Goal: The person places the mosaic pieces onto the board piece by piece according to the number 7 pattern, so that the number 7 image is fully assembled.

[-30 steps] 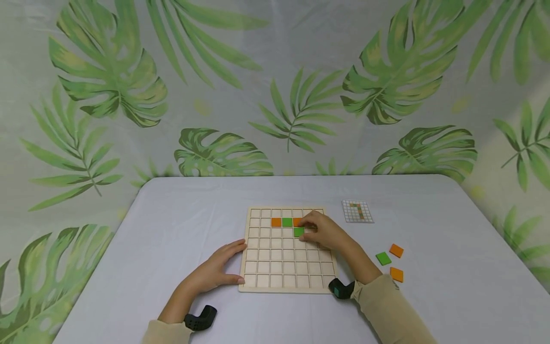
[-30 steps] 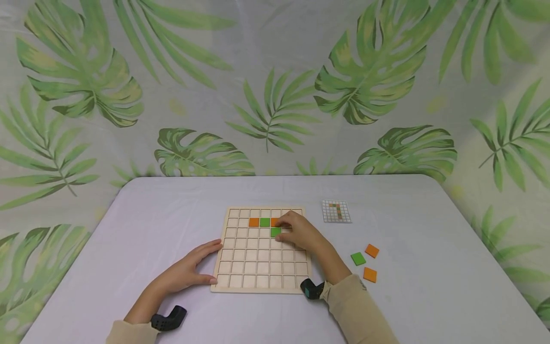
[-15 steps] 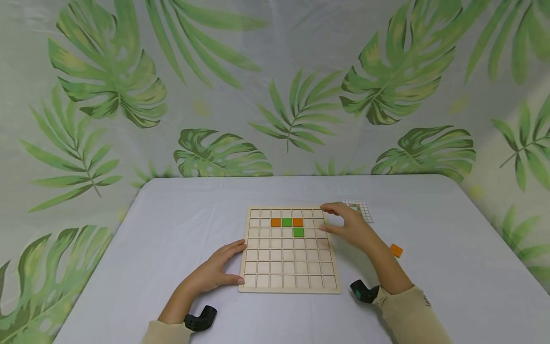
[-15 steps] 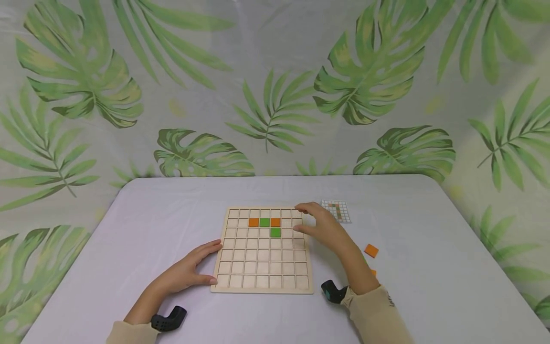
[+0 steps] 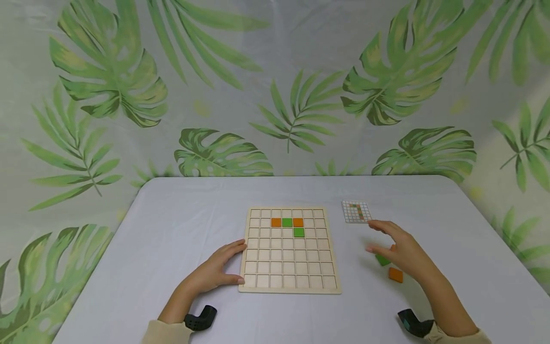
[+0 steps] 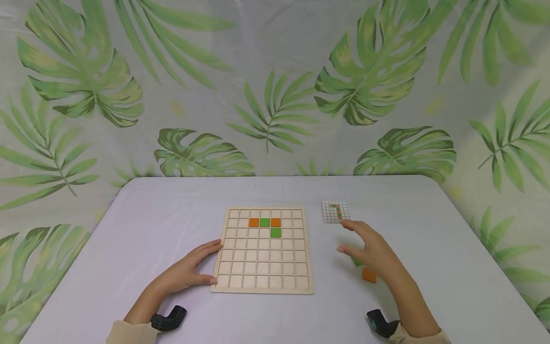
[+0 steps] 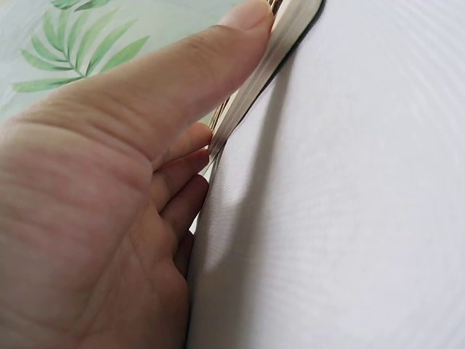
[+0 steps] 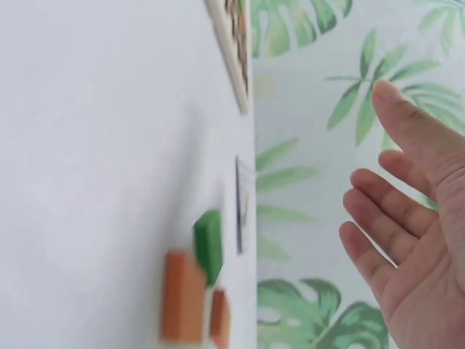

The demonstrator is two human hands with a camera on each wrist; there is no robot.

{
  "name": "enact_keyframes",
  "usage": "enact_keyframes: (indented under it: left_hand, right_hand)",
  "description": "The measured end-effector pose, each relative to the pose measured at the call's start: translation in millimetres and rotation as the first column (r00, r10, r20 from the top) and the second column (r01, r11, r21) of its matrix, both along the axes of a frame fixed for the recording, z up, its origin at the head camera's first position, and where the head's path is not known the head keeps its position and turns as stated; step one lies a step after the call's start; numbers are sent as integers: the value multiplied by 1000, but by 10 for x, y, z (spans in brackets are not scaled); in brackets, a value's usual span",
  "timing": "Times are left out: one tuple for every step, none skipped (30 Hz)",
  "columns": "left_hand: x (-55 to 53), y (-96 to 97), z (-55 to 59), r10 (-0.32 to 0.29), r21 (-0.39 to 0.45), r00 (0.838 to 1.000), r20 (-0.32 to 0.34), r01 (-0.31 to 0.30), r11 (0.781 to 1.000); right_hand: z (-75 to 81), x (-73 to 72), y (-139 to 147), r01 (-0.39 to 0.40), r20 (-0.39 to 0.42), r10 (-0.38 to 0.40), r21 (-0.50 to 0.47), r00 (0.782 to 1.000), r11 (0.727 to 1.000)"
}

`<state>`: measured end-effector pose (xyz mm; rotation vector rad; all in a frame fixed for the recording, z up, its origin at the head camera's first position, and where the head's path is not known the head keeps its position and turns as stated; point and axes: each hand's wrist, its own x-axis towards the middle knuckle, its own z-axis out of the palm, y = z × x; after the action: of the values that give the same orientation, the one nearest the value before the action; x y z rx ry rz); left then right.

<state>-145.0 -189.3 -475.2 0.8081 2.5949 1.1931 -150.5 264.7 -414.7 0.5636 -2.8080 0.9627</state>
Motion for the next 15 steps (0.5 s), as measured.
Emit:
enact_keyframes:
  left_hand:
    - [-1, 0, -1, 0, -1, 1000, 1, 0, 1000]
    - [-2, 1, -1, 1, -2, 1000, 2, -1, 1000]
    - [-2, 2, -2, 2, -3, 1000, 5, -2, 1000]
    - [-3, 2, -3, 3, -4, 1000, 7, -3, 1000]
    - [-4, 3, -3, 3, -2, 1000, 9, -3, 1000]
    - [-4, 4, -3, 5, -2, 1000, 10, -5, 1000]
    - [-4, 4, -4, 5, 0, 1000, 12, -5, 1000]
    - [-4, 4, -4, 5, 1, 1000, 12, -5, 1000]
    - [-4, 4, -4, 5, 2, 1000, 12, -5, 1000]
    - [-3, 3, -3, 6, 3, 1000, 13, -6, 1000]
    - [-3, 2, -3, 6, 3, 1000, 12, -6, 1000]
    - [-2, 1, -2, 7, 3, 1000, 12, -7, 1000]
    - [-1, 1, -1, 6, 5, 1000, 13, -6, 1000]
    - [0, 0, 0, 6, 5, 1000, 13, -6, 1000]
    - [0, -1, 1, 6, 5, 1000, 14, -6, 1000]
  right_hand:
    - [-15, 41, 43, 8, 4, -8, 0, 1000, 1000]
    - [-29, 82, 83, 17, 15, -17, -2, 1000, 1000]
    - [-46, 122, 120, 24, 24, -24, -4, 999, 1000]
    - [-67, 159, 157, 31, 31, -31, -5, 999, 999]
    - [-89, 196, 191, 39, 37, -39, -7, 999, 999]
    - [-111, 229, 222, 42, 37, -42, -3, 998, 999]
    - [-132, 263, 251, 51, 44, -52, 1, 998, 999]
    - [-154, 294, 277, 58, 40, -58, 5, 998, 998]
    - [-178, 323, 303, 62, 36, -63, 10, 997, 998]
    - [-199, 351, 331, 67, 37, -68, 10, 997, 998]
    - [-223, 374, 355, 76, 34, -77, 17, 996, 997]
    - [-247, 395, 379, 85, 34, -85, 24, 996, 996]
    - [-270, 415, 403, 95, 39, -96, 29, 995, 995]
    - [-293, 429, 426, 99, 37, -100, 36, 994, 994]
    - [-316, 441, 445, 98, 40, -100, 37, 994, 995]
